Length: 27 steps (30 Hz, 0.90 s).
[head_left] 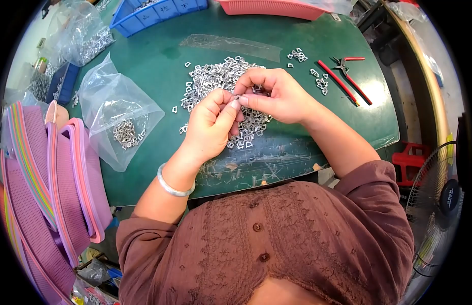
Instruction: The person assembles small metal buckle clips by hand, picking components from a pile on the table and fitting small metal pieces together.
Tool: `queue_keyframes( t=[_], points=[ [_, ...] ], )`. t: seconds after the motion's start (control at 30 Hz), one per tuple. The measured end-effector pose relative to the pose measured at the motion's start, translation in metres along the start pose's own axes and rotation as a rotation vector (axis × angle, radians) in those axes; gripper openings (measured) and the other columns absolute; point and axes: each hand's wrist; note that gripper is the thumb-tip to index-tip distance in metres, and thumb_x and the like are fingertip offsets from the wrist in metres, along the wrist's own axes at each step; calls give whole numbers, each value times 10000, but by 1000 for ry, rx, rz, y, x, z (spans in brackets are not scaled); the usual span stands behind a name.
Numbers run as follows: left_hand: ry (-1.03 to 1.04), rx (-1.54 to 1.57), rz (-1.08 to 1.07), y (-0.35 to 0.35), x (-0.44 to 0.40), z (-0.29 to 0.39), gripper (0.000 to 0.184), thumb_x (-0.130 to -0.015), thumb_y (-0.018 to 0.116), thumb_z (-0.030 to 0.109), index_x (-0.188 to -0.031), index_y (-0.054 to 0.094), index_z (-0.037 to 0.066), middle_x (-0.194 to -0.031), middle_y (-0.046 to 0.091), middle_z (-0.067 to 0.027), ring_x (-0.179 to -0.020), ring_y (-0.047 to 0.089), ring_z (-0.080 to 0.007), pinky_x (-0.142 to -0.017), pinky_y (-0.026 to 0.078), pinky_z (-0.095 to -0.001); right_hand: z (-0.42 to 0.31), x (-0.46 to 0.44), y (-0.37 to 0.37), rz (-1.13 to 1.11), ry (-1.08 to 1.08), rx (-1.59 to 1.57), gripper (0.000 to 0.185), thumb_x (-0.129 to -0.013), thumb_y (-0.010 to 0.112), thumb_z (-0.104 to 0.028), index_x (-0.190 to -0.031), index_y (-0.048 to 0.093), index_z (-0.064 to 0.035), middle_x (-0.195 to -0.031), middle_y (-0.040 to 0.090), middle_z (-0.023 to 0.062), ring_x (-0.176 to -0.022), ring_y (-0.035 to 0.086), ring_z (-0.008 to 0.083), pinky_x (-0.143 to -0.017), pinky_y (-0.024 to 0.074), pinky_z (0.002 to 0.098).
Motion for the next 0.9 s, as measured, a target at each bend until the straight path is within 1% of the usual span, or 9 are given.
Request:
queue_keyframes(
  t=[0.3, 0.33, 0.47, 0.5, 0.53, 0.57, 0.67, 0.77, 0.9],
  points=[
    [-11, 61, 42, 2, 0, 3, 84, -893, 495, 108, -940, 504, 40, -719, 559, -20, -505, 477, -58, -399, 346, -156, -1, 0, -1, -15, 35, -145, 67, -792, 584, -35, -851, 582, -3, -771, 562, 12, -720, 514, 77, -658, 430, 220],
    [-31, 94, 38, 2, 0, 4, 117, -905, 472, 138, -951, 503, 35, -726, 559, -31, -511, 479, -66, -392, 342, -156, -1, 0, -1, -23, 31, -163, 70, -795, 584, -37, -857, 581, -6, -768, 560, 10, -722, 516, 78, -662, 432, 223],
    [-148, 353, -9, -3, -1, 13, 295, -941, 376, 278, -1019, 490, 17, -778, 559, -81, -560, 503, -101, -401, 349, -172, -5, 0, -3, 49, 197, -439, 81, -831, 569, -107, -885, 541, -51, -722, 508, -28, -559, 391, 24, -460, 291, 173],
    [-185, 449, -28, -5, -2, 13, 346, -947, 351, 318, -1043, 484, 14, -798, 558, -94, -579, 512, -111, -412, 355, -180, 0, -1, -5, 50, 213, -572, 91, -836, 559, -122, -878, 534, -45, -704, 512, -19, -548, 394, 36, -456, 301, 179],
    [-206, 417, -43, -5, -4, 13, 517, -941, 255, 450, -1101, 462, 4, -819, 555, -115, -600, 513, -125, -413, 353, -180, -3, -1, -4, 57, 237, -621, 88, -838, 549, -120, -873, 528, -42, -716, 528, -10, -548, 396, 39, -458, 304, 177],
    [-211, 436, -60, -5, -4, 14, 547, -933, 244, 477, -1107, 461, 5, -822, 555, -114, -596, 511, -125, -414, 353, -179, -5, -1, -5, 66, 261, -670, 85, -839, 538, -118, -868, 523, -40, -728, 543, -1, -548, 398, 43, -460, 307, 174],
    [-240, 429, -87, -2, -3, 14, 698, -889, 181, 598, -1133, 453, 4, -840, 553, -108, -584, 503, -124, -412, 350, -180, 0, 1, -10, -87, 232, -639, 65, -826, 530, -66, -876, 541, -25, -831, 590, 47, -568, 446, 60, -502, 365, 181],
    [-231, 411, -113, 1, -2, 16, 728, -880, 174, 614, -1138, 461, -3, -835, 549, -97, -574, 507, -121, -400, 351, -182, -2, 1, 4, -86, 97, -353, 92, -785, 548, -21, -865, 576, 16, -770, 600, 59, -536, 502, 80, -538, 426, 204],
    [-249, 420, -143, 1, -3, 11, 784, -858, 171, 648, -1138, 477, -17, -781, 544, -73, -560, 519, -109, -386, 362, -178, -9, 5, 8, -190, -38, 132, 105, -728, 597, 1, -829, 620, 18, -809, 608, 76, -695, 621, 120, -629, 476, 249]
  ],
)
Point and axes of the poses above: each hand's wrist, its own x-axis away from the middle knuckle, its own y-axis out of the palm, z = x × y
